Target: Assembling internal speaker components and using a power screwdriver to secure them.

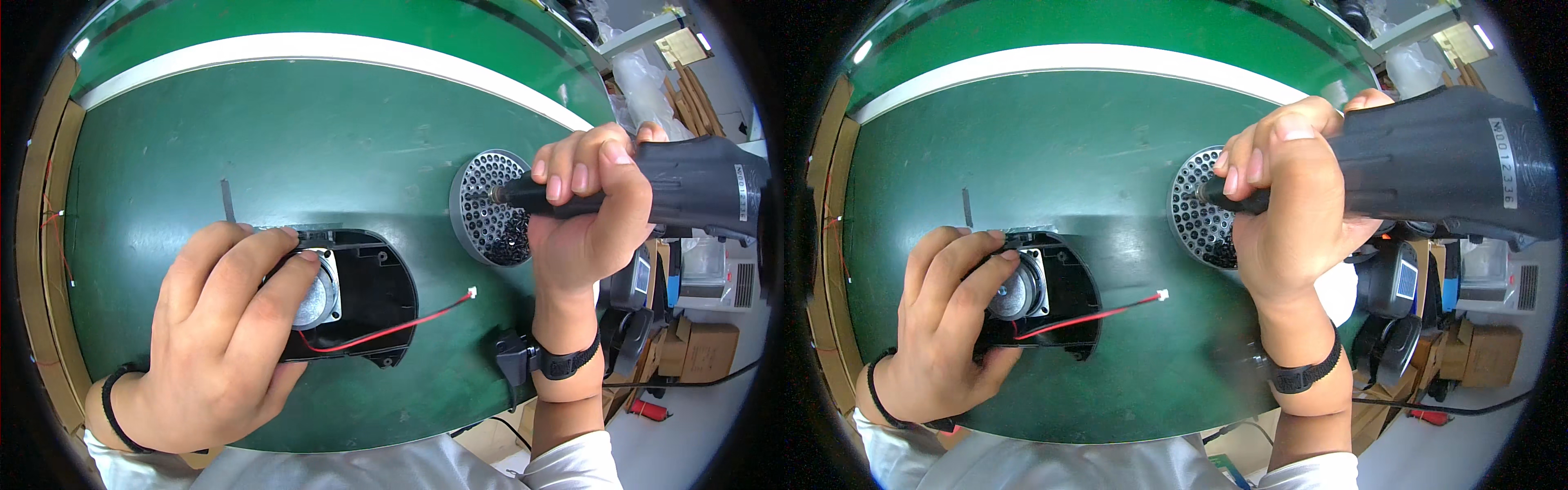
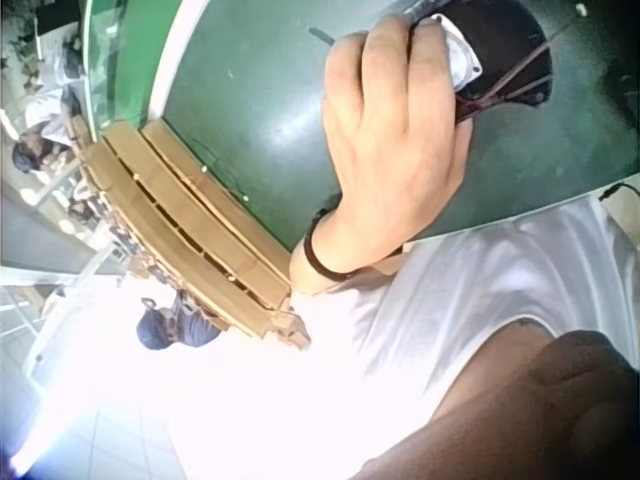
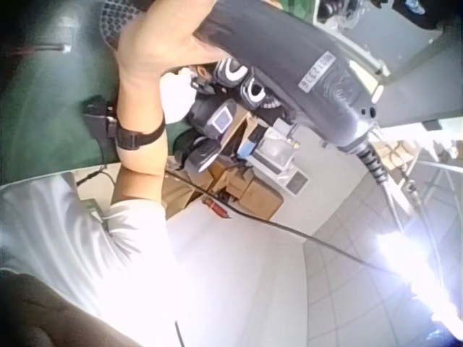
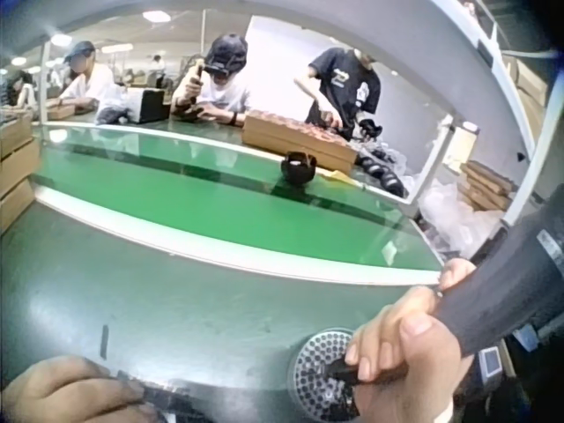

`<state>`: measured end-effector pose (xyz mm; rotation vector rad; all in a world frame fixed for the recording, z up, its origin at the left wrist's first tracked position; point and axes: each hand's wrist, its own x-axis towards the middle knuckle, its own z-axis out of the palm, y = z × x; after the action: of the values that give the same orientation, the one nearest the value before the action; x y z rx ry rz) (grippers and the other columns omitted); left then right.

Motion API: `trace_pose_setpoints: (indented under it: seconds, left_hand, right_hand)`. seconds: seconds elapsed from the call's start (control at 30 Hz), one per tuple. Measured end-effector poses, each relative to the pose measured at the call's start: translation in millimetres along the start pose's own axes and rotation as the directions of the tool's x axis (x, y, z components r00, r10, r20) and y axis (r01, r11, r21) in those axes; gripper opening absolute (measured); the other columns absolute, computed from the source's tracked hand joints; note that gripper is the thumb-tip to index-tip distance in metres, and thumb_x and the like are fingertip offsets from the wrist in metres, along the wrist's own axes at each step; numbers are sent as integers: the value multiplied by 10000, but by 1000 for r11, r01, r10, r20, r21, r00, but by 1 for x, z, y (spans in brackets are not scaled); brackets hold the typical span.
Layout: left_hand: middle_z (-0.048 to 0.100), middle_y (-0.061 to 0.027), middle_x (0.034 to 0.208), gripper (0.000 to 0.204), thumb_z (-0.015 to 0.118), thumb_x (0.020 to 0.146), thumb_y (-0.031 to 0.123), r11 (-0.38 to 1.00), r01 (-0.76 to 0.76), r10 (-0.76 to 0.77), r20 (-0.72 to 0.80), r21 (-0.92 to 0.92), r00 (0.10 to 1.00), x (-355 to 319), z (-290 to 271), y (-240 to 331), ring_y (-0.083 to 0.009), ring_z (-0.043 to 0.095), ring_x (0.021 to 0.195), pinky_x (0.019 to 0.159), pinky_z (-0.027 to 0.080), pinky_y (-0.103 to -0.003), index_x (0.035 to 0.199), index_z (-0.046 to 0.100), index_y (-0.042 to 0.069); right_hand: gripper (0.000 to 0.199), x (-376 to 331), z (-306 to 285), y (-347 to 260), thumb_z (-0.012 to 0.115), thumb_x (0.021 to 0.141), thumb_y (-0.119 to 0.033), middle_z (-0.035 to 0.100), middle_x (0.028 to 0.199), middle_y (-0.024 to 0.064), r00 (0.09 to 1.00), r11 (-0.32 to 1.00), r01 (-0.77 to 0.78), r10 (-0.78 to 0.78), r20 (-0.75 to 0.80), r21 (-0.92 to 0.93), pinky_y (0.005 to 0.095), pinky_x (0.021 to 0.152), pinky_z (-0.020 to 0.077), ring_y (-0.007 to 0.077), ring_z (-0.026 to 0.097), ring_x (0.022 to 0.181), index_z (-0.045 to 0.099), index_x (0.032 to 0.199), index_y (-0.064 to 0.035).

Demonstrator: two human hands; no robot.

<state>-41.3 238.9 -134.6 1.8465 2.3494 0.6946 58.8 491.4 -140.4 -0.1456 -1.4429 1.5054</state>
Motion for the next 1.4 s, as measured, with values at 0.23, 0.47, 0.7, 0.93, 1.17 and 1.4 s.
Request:
trace_pose_setpoints:
  seconds: [0.23, 0.47, 0.7, 0.93, 1.17, 1.4]
  left_hand:
    - [586, -211, 1236, 742, 784, 507, 101, 998, -26, 29, -50, 53, 998, -1, 2, 0, -431, 553, 1080, 924, 477, -513, 1216, 595, -5]
    - [602, -185, 1214, 640, 762, 564, 165, 995, -64, 74, -131, 82, 989, -12, 16, -12, -394, 571, 1032, 874, 512, -465, 1173, 649, 2]
    - [604, -157, 1199, 662, 751, 522, 128, 997, -40, 50, -164, 62, 985, -13, 16, -10, -366, 564, 1030, 846, 529, -429, 1176, 688, 48]
    - [607, -122, 1165, 473, 755, 590, 82, 993, -54, 80, -255, 107, 964, -15, 26, -13, -333, 555, 1036, 800, 542, -378, 1063, 740, 89]
    - [617, -107, 1167, 383, 722, 637, 121, 984, -76, 126, -323, 164, 938, -17, 33, -16, -316, 569, 1008, 718, 529, -346, 1018, 746, 86]
    - [630, -96, 1143, 350, 700, 656, 139, 984, -80, 132, -356, 158, 925, -12, 31, -16, -308, 599, 957, 630, 473, -325, 999, 739, 86]
  right_hand:
    - [251, 1, 0, -1, 506, 924, -116, 428, 701, 2, 999, 999, -20, 22, 44, -50, 330, 606, 421, 118, 426, 559, 458, 1171, -115]
    - [153, 10, -18, -50, 523, 917, -170, 414, 753, -20, 977, 998, 19, -30, 211, 54, 302, 713, 356, 95, 427, 646, 448, 797, -111]
    - [298, -23, 10, -81, 739, 739, -75, 473, 648, -23, 961, 862, 64, -189, 202, 503, 223, 765, 366, 87, 461, 650, 468, 653, -166]
    - [306, -33, 37, -82, 706, 856, -143, 498, 677, -10, 883, 975, -127, 29, 468, 180, 276, 713, 458, 120, 511, 620, 435, 999, -139]
    - [391, -32, 53, -79, 592, 975, -161, 510, 752, 10, 684, 957, -285, 247, 687, -59, 365, 692, 491, 164, 532, 630, 364, 1291, -133]
    - [430, -35, 45, -64, 589, 979, -176, 509, 781, 11, 720, 924, -360, 184, 669, 132, 380, 708, 483, 179, 546, 668, 373, 1345, -112]
